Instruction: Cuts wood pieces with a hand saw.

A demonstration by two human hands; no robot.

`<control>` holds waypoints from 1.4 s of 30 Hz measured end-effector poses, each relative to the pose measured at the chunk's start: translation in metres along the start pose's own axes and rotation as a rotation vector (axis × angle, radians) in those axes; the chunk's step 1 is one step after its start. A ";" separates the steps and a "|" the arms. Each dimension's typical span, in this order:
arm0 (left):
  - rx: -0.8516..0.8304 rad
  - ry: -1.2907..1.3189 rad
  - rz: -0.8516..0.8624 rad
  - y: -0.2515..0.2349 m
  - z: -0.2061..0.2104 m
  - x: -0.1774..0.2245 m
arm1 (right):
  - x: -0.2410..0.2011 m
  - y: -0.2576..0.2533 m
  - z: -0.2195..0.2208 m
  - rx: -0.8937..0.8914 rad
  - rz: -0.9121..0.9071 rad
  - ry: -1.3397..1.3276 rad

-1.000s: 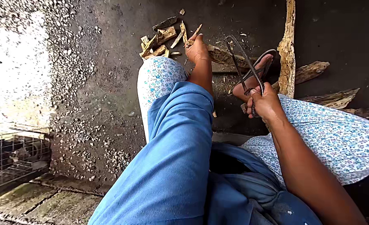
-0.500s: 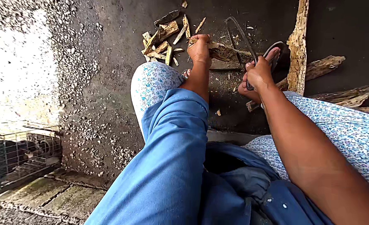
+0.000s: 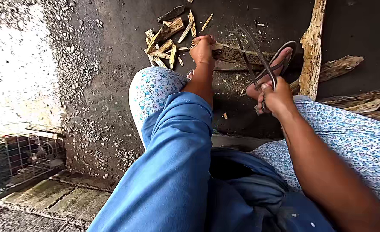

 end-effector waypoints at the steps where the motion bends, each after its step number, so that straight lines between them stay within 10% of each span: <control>1: -0.001 0.008 -0.004 0.003 0.000 -0.003 | -0.008 -0.025 0.010 0.013 -0.032 0.065; 5: -0.008 0.051 0.008 0.005 -0.002 0.001 | -0.048 -0.075 0.038 0.045 -0.057 0.175; 15: 0.172 0.156 -0.060 0.038 0.006 -0.007 | 0.009 -0.066 0.070 0.176 -0.200 -0.328; 29: -0.416 0.249 0.046 0.012 -0.004 -0.011 | -0.032 -0.050 0.002 0.071 -0.074 -0.146; 37: -0.008 0.313 -0.154 0.021 -0.003 -0.029 | 0.017 -0.064 0.036 0.078 -0.050 -0.489; 42: -0.128 0.087 -0.152 0.012 -0.019 -0.023 | 0.023 -0.066 0.029 0.069 -0.067 -0.554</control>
Point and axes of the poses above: each hand's wrist, its own y-axis away from the middle knuckle, its own z-axis out of the palm, x = y × z, the point moved 3 cm from there along -y, towards the middle knuckle, and after that the axes turned 5 degrees about x, right-handed, at the moved point
